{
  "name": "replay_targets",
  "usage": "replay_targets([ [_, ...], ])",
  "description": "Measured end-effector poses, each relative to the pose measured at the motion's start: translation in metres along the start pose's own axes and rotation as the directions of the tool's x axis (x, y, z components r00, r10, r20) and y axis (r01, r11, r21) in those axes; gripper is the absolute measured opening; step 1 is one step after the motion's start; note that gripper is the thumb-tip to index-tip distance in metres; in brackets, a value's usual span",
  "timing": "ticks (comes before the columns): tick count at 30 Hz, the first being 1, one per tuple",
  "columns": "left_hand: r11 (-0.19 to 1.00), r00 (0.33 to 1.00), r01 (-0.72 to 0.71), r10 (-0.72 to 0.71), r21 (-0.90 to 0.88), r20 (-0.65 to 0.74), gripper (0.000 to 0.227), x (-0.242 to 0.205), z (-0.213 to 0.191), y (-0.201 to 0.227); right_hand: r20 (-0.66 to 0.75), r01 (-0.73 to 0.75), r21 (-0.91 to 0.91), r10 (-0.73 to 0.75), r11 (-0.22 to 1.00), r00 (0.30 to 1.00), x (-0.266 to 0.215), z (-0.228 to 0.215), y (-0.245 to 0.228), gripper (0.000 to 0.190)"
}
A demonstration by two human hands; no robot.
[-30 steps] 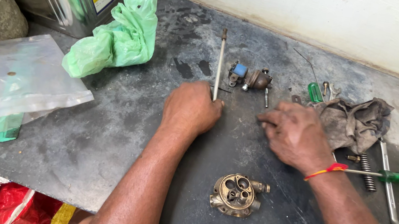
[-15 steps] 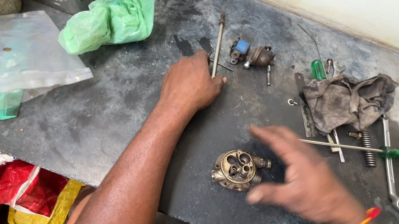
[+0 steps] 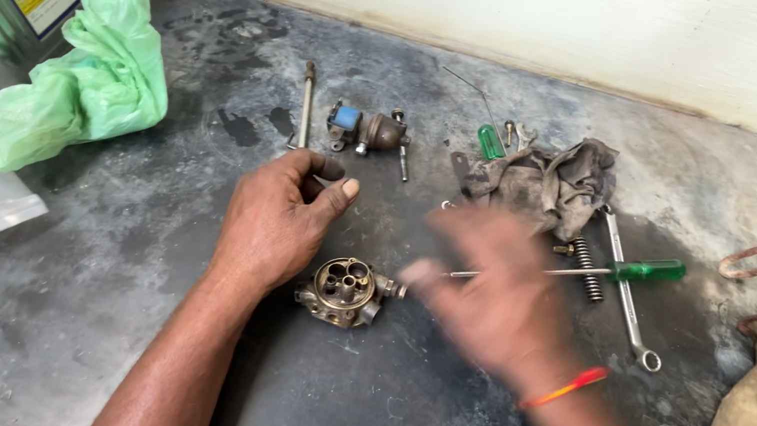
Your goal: The person cleans and probes a small metal engine part on a workbench using a thin metal rod, a screwdriver, a cloth, and a metal ruler.
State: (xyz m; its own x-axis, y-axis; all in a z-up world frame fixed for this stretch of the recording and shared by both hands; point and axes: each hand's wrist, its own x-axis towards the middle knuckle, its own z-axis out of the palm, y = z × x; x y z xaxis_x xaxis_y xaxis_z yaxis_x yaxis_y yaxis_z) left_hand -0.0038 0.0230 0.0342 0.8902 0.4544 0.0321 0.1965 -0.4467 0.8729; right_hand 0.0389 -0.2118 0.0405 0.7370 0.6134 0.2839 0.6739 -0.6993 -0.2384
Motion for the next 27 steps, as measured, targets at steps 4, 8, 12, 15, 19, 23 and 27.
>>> replay_targets([
  [4, 0.999, 1.0, -0.005, 0.005, 0.045, 0.006, 0.035, 0.001, -0.002, -0.001, -0.192, -0.087, -0.331, 0.023, 0.94, 0.981, 0.025, -0.016, 0.066, 0.072],
  [8, 0.998, 0.997, 0.026, -0.029, 0.05, 0.068, 0.036, 0.002, 0.003, 0.002, -0.102, -0.4, 0.02, 0.4, 0.916, 0.911, 0.035, 0.0, 0.114, 0.028],
  [12, 1.0, 0.996, -0.004, 0.002, 0.017, 0.084, 0.036, 0.002, -0.002, 0.0, -0.371, -0.264, 0.621, 0.573, 0.738, 0.73, 0.045, -0.014, 0.177, 0.014],
  [15, 0.999, 0.995, 0.03, -0.033, 0.025, 0.092, 0.037, 0.002, -0.003, 0.001, -0.534, -0.054, 0.716, 0.597, 0.696, 0.599, 0.047, -0.046, 0.229, 0.013],
  [19, 1.0, 0.991, 0.01, -0.013, 0.021, 0.137, 0.038, -0.002, -0.005, 0.002, -0.663, -0.264, 0.466, 0.531, 0.845, 0.527, 0.043, -0.064, 0.247, 0.015],
  [23, 1.0, 0.99, -0.006, 0.003, 0.016, 0.14, 0.039, -0.009, -0.009, 0.004, -0.603, -0.395, -0.303, 0.146, 0.868, 0.784, 0.027, -0.056, 0.213, 0.028],
  [27, 0.997, 0.988, 0.08, -0.079, -0.002, 0.133, 0.037, -0.012, -0.007, 0.0, -0.445, -0.415, 0.066, 0.399, 0.908, 0.802, 0.018, -0.038, 0.177, 0.021],
])
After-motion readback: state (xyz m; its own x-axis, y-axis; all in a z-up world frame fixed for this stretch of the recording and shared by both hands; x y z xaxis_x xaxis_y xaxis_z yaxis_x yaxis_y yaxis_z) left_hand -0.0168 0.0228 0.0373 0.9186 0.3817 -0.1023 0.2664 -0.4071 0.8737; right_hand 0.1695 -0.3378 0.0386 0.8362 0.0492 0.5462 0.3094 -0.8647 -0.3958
